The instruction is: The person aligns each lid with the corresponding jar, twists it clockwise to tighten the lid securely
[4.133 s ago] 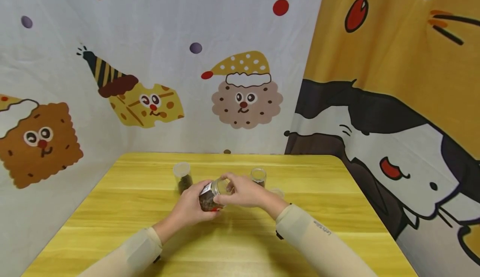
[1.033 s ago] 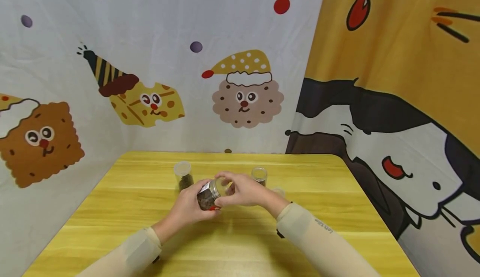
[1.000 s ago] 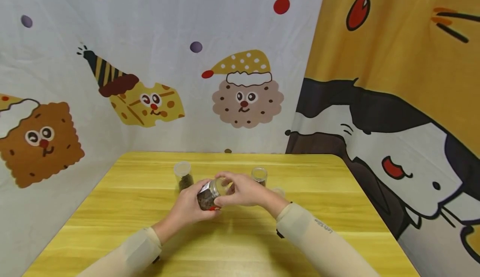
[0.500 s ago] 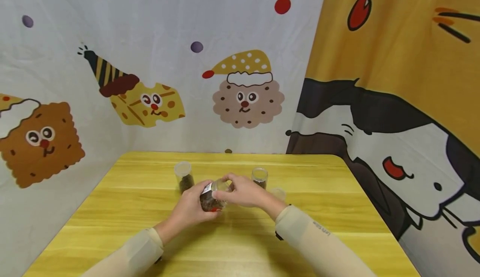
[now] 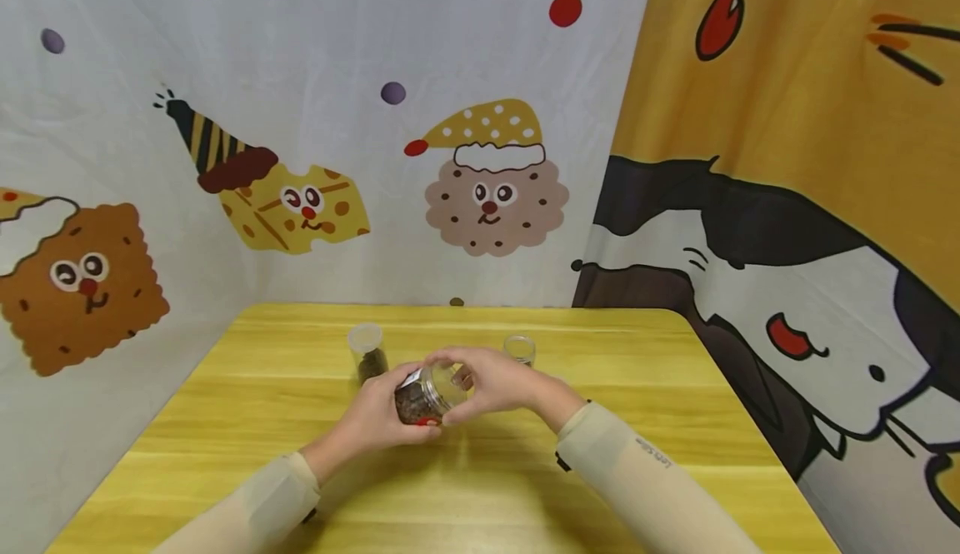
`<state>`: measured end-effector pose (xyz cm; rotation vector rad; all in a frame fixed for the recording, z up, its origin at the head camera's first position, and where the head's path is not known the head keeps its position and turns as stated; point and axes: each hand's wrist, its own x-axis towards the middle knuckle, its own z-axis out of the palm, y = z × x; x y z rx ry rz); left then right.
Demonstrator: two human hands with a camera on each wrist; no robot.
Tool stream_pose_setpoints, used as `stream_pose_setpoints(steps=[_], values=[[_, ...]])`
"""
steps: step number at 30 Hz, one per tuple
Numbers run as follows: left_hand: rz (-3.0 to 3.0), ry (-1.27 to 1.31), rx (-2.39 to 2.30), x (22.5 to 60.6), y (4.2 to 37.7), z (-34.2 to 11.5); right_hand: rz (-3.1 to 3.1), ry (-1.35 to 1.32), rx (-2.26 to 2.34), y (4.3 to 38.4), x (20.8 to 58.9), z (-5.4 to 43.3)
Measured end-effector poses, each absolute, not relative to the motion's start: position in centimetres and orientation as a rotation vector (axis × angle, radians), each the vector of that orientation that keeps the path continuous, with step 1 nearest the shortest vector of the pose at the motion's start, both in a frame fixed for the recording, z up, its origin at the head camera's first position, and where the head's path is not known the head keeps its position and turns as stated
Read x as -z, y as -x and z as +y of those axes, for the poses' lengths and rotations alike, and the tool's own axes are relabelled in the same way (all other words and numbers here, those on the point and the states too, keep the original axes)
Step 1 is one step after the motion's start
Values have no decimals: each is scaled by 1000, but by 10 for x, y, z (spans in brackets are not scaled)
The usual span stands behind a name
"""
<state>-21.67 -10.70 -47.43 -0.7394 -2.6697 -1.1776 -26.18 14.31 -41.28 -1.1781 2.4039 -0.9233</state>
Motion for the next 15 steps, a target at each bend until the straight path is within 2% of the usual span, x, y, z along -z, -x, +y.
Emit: stream_pose_setpoints(steps=[15], values=[[-2594, 748, 1166, 477, 219, -103, 2515, 1007, 915, 261, 418, 138]])
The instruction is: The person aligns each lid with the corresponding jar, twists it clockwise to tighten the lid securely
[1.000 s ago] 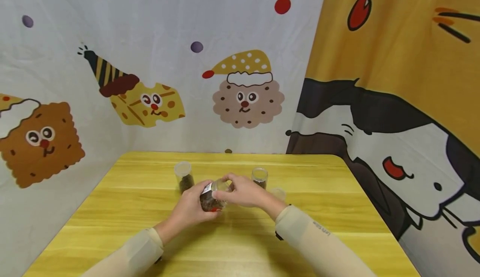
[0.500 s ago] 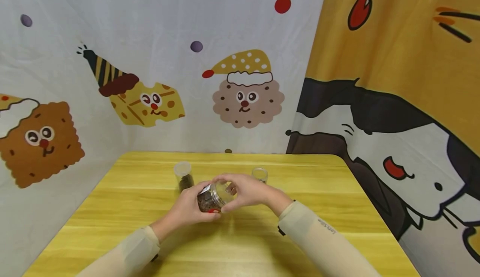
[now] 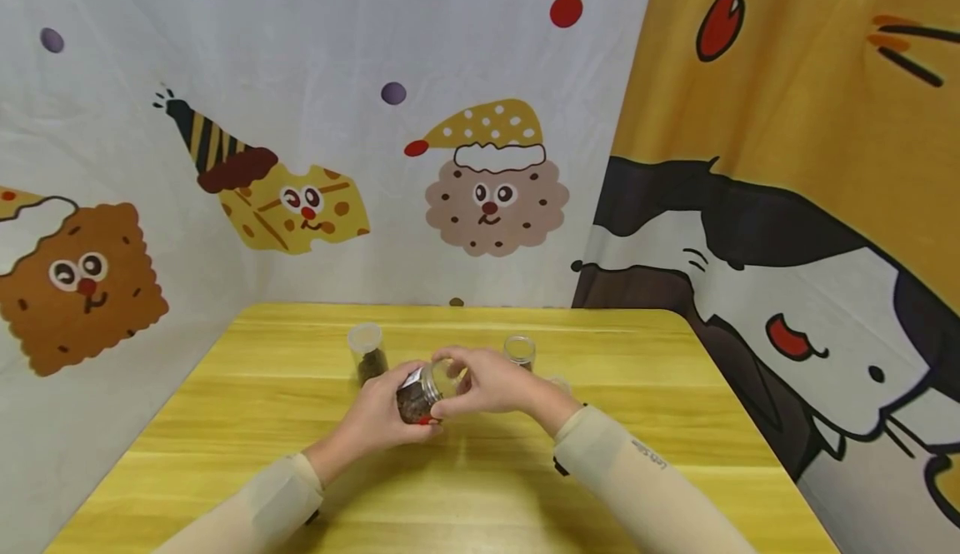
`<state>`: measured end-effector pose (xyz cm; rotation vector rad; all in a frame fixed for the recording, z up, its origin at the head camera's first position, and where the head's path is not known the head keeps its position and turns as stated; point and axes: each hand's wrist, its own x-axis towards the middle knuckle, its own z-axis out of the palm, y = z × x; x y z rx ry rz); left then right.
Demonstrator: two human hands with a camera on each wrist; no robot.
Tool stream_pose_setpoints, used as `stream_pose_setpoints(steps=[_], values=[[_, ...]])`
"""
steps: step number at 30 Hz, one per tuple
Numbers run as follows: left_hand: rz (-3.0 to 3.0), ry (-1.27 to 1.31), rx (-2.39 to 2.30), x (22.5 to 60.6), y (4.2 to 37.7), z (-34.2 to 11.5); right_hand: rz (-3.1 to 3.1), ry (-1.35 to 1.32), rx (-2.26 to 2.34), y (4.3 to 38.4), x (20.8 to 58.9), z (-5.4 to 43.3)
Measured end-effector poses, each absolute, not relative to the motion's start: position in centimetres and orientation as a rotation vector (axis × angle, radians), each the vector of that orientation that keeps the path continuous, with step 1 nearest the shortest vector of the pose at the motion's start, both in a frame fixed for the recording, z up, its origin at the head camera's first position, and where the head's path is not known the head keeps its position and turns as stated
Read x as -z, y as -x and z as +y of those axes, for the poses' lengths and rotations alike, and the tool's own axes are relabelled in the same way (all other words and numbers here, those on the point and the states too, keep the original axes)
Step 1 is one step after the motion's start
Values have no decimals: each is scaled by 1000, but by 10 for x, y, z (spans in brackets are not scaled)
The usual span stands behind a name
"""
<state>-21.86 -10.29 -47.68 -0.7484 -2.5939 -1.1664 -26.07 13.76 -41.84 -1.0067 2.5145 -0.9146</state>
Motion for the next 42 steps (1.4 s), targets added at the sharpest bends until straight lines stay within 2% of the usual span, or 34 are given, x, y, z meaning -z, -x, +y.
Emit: stream_pose_setpoints(steps=[11, 23, 42], values=[[-2601, 733, 1112, 478, 218, -101, 2569, 891, 889, 259, 423, 135], [-2643, 686, 1142, 481, 218, -108, 2429, 1229, 884, 263, 415, 145], [-2651, 705, 1201, 479, 217, -105, 2496, 1152, 843, 263, 416, 145]])
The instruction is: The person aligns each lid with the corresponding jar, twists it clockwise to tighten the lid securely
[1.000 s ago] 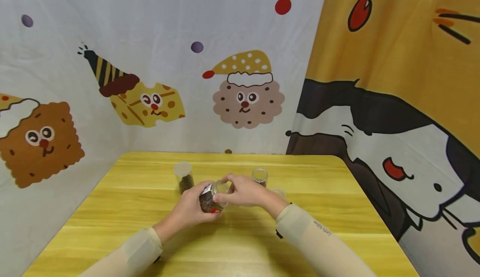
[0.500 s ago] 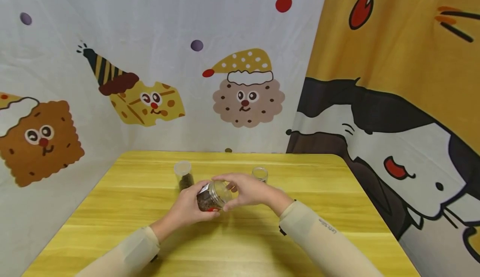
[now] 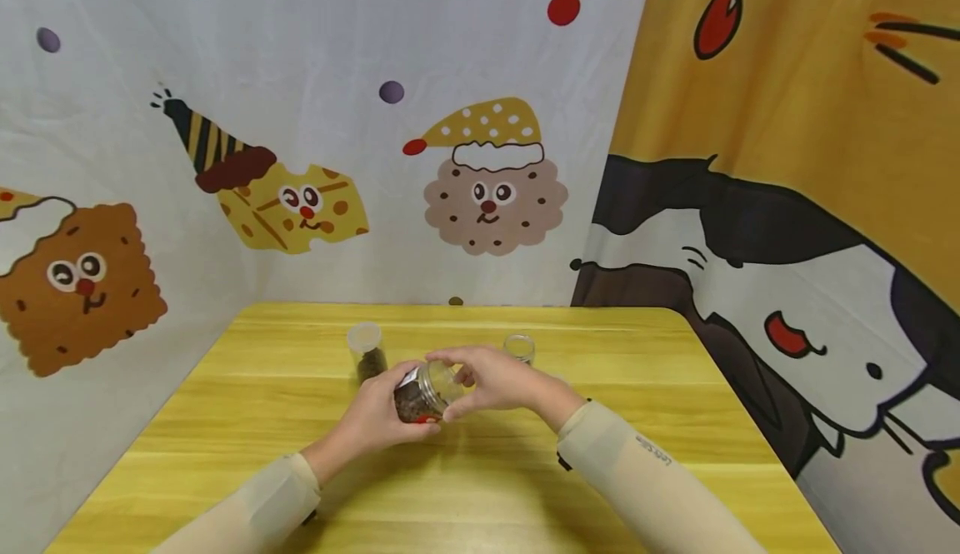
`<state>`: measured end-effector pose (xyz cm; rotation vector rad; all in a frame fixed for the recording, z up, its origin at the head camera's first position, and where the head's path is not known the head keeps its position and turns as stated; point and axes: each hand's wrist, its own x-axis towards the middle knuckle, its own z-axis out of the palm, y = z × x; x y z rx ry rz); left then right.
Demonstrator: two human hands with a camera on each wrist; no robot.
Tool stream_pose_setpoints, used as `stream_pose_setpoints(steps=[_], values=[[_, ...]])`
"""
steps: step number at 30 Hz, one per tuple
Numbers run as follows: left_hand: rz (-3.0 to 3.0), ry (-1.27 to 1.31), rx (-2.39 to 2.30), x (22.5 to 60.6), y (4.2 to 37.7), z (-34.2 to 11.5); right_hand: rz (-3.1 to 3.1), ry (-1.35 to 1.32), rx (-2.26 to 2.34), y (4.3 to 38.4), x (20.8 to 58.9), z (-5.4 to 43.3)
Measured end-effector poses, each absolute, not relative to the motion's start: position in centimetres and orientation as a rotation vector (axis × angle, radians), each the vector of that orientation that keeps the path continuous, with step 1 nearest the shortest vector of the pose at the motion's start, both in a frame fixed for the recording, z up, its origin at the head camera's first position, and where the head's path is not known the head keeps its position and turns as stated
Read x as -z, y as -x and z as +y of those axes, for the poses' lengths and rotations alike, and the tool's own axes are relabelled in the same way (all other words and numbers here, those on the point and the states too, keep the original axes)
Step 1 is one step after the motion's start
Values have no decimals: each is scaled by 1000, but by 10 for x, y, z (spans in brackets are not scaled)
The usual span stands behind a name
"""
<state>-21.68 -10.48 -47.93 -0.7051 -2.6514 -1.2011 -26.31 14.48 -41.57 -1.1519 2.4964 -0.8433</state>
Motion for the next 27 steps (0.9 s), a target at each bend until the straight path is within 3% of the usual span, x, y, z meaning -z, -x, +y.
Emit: stream_pose_setpoints(steps=[27], values=[[-2650, 708, 1193, 481, 218, -103, 2553, 1058, 838, 261, 420, 142]])
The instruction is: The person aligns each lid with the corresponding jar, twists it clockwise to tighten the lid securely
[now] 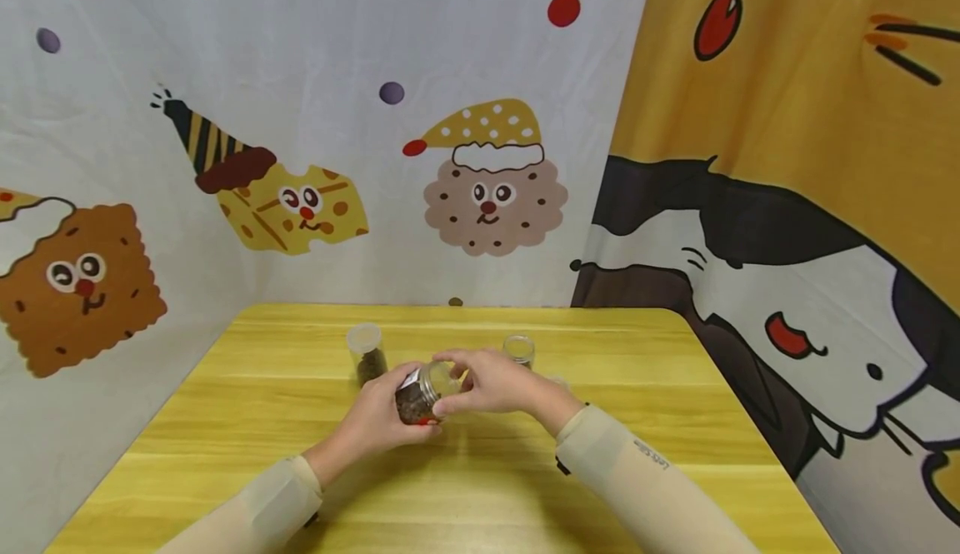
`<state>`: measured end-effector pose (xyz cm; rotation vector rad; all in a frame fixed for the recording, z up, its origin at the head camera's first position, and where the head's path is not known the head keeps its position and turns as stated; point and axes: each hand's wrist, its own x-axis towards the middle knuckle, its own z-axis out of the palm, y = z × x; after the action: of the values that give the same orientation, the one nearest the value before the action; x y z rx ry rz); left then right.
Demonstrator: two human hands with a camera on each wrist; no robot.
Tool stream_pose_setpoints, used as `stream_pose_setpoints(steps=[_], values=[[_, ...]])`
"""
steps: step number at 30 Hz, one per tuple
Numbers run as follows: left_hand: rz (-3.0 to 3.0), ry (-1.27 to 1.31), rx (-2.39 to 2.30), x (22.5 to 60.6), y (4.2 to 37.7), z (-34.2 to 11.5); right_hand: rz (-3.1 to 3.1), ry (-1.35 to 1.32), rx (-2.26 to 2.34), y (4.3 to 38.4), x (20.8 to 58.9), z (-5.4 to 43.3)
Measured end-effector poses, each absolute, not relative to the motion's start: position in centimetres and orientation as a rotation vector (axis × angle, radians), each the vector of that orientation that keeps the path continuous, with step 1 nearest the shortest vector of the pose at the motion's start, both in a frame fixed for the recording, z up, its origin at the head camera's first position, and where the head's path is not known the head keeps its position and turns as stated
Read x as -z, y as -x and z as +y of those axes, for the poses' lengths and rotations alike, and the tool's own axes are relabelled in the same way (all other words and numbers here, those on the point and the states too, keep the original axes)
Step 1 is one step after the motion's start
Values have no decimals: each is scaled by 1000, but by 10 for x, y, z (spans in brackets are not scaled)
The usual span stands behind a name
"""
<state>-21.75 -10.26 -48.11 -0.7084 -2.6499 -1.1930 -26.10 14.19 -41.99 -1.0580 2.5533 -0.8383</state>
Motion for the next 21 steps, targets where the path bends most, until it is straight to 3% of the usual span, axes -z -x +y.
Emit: stream_pose_setpoints(steps=[14, 21], values=[[-2631, 715, 1230, 482, 217, -102, 2608, 1019, 775, 258, 421, 140], [-2696, 686, 1114, 478, 216, -105, 2483, 1171, 820, 258, 418, 144]])
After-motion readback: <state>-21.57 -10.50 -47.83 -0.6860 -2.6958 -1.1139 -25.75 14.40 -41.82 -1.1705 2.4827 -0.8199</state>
